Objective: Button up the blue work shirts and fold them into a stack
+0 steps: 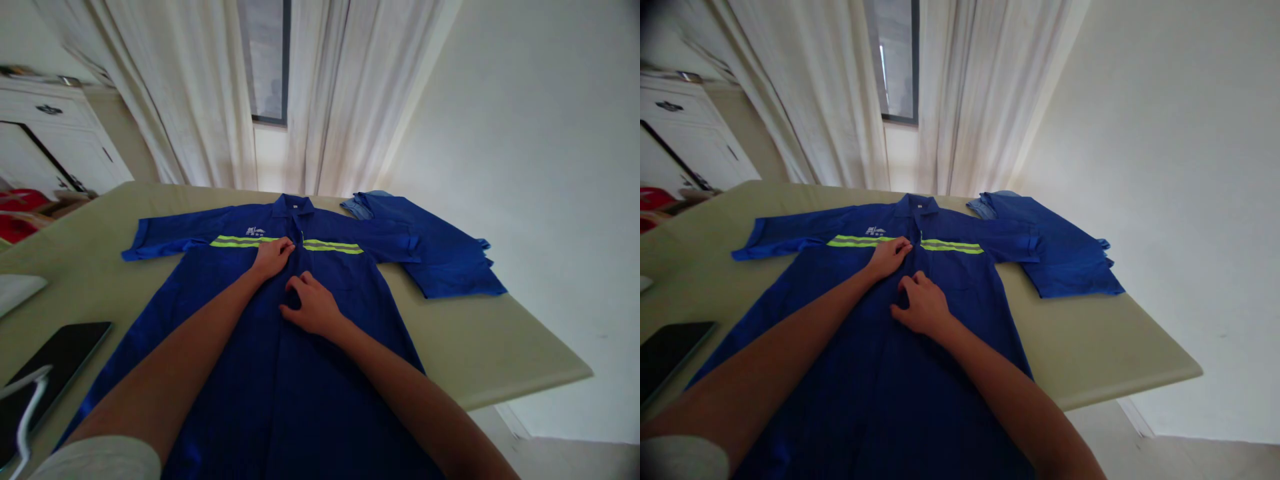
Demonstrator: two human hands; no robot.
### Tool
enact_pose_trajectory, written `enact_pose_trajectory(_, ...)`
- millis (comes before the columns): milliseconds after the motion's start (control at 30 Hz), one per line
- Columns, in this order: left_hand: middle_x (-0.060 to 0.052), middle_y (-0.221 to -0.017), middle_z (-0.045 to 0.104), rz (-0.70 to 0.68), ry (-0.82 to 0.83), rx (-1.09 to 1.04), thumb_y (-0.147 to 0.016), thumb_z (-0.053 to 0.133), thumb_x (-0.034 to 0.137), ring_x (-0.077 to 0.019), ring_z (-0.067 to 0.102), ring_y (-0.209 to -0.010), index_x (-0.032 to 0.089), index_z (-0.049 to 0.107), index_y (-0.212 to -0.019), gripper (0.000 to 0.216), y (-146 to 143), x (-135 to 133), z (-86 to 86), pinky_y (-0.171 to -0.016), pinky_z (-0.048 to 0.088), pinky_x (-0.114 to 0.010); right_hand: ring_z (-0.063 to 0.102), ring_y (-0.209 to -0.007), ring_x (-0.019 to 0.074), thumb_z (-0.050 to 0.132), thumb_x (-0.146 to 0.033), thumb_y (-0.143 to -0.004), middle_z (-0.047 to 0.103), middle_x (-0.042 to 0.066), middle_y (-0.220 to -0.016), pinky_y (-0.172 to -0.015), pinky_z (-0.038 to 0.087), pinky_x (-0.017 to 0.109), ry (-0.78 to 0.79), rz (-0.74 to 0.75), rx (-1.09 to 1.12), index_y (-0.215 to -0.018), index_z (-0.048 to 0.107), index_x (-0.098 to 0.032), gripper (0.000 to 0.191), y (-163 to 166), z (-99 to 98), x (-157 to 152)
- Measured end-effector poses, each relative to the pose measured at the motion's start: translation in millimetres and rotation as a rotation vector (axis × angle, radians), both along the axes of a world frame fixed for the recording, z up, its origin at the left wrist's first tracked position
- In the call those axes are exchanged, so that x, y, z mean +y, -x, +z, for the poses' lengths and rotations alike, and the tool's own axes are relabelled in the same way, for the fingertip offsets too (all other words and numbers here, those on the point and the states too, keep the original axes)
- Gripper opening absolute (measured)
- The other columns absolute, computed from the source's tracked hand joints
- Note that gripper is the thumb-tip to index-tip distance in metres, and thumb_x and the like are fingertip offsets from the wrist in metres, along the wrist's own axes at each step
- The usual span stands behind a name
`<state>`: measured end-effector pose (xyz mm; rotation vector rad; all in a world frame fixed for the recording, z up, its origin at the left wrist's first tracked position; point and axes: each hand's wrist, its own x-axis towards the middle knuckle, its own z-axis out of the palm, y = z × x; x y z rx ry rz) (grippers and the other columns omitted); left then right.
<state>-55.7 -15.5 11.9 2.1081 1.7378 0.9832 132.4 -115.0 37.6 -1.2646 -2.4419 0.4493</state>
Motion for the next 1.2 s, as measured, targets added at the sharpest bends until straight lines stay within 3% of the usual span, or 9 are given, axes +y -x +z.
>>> enact_pose_trajectory(100,-0.003,-0.081,0.071,-0.011,-0.028,-0.011,-0.099,0.046,0.040,-0.0204,0.065,-0.076,0.022,0.068,-0.096,0.028,-2.0,-5.3,3.9,-0.076,0.045,-0.032,0.058,-0.084,0.0169,0.068,-0.028,-0.088,0.062,0.002,-0.099,-0.072,0.037,0.027,-0.027,0.012,-0.031,-0.105,0.066,-0.024,0.018,-1.6,-1.1,-19.3)
enact_pose_trajectory(167,-0.003,-0.079,0.070,-0.021,-0.035,-0.032,-0.101,0.042,0.043,-0.0201,0.063,-0.074,0.021,0.067,-0.094,0.034,-4.4,-12.8,7.7,-0.075,0.045,-0.031,0.057,-0.079,0.0152,0.067,-0.028,-0.090,0.062,0.000,-0.093,-0.068,0.034,0.027,0.000,0.001,-0.020,-0.096,0.066,-0.023,0.008,-3.6,-0.5,-18.9)
enact_pose_trajectory(333,-0.004,-0.076,0.070,-0.132,0.088,-0.128,-0.099,0.044,0.051,-0.0197,0.063,-0.070,0.019,0.069,-0.085,0.043,-8.3,-39.6,18.4,-0.068,0.045,-0.030,0.056,-0.075,0.0143,0.076,-0.056,-0.086,0.063,0.000,-0.089,-0.063,0.032,0.027,0.094,-0.001,-0.008,-0.084,0.066,-0.021,0.037,-8.0,4.0,-9.2)
enact_pose_trajectory(500,0.000,-0.071,0.069,-0.193,0.233,-0.062,-0.096,0.052,0.051,-0.0171,0.059,-0.063,0.020,0.071,-0.081,0.040,-5.9,-77.5,22.4,-0.062,0.039,-0.029,0.060,-0.084,0.0176,0.076,-0.047,-0.086,0.065,0.003,-0.095,-0.070,0.039,0.028,0.033,0.047,-0.047,-0.093,0.068,-0.021,0.028,-9.1,2.3,-16.1)
enact_pose_trajectory(633,0.000,-0.074,0.068,-0.183,0.189,-0.057,-0.096,0.055,0.048,-0.0167,0.058,-0.065,0.021,0.071,-0.091,0.032,-4.6,-98.4,15.2,-0.062,0.038,-0.029,0.060,-0.082,0.0166,0.073,-0.045,-0.090,0.065,0.003,-0.097,-0.070,0.040,0.028,0.059,0.116,-0.037,-0.095,0.068,-0.021,0.026,-14.8,2.9,-13.0)
enact_pose_trajectory(800,0.002,-0.074,0.068,-0.210,0.182,-0.169,-0.100,0.049,0.048,-0.0159,0.060,-0.065,0.021,0.064,-0.100,0.031,-7.6,-102.5,14.1,-0.063,0.040,-0.028,0.061,-0.081,0.0146,0.073,-0.036,-0.089,0.064,0.002,-0.100,-0.071,0.041,0.027,0.072,0.174,0.007,-0.099,0.069,-0.022,0.018,-19.7,5.5,-10.1)
enact_pose_trajectory(967,0.002,-0.060,0.057,-0.319,0.300,-0.062,-0.098,0.045,0.043,-0.0149,0.053,-0.059,0.020,0.054,-0.066,0.041,-5.1,-97.1,22.4,-0.058,0.032,-0.029,0.060,-0.081,0.0139,0.067,-0.021,-0.090,0.065,0.002,-0.099,-0.072,0.041,0.026,0.039,0.146,0.045,-0.096,0.070,-0.021,0.007,-15.6,3.6,-16.8)
enact_pose_trajectory(1033,0.002,-0.059,0.055,-0.363,0.320,0.009,-0.095,0.047,0.037,-0.0148,0.052,-0.059,0.020,0.051,-0.061,0.038,-5.3,-95.5,23.6,-0.059,0.030,-0.029,0.059,-0.081,0.0133,0.069,-0.020,-0.088,0.064,0.001,-0.094,-0.072,0.041,0.025,0.068,0.138,0.103,-0.092,0.069,-0.020,0.004,-16.1,2.9,-14.8)
enact_pose_trajectory(1200,0.001,-0.064,0.057,-0.233,0.300,-0.034,-0.096,0.042,0.034,-0.0159,0.054,-0.062,0.021,0.051,-0.068,0.032,-16.7,-94.2,23.6,-0.060,0.030,-0.030,0.057,-0.075,0.0110,0.074,-0.020,-0.086,0.060,-0.001,-0.087,-0.067,0.041,0.023,0.161,0.124,0.186,-0.087,0.070,-0.019,0.005,-17.3,2.7,-7.6)
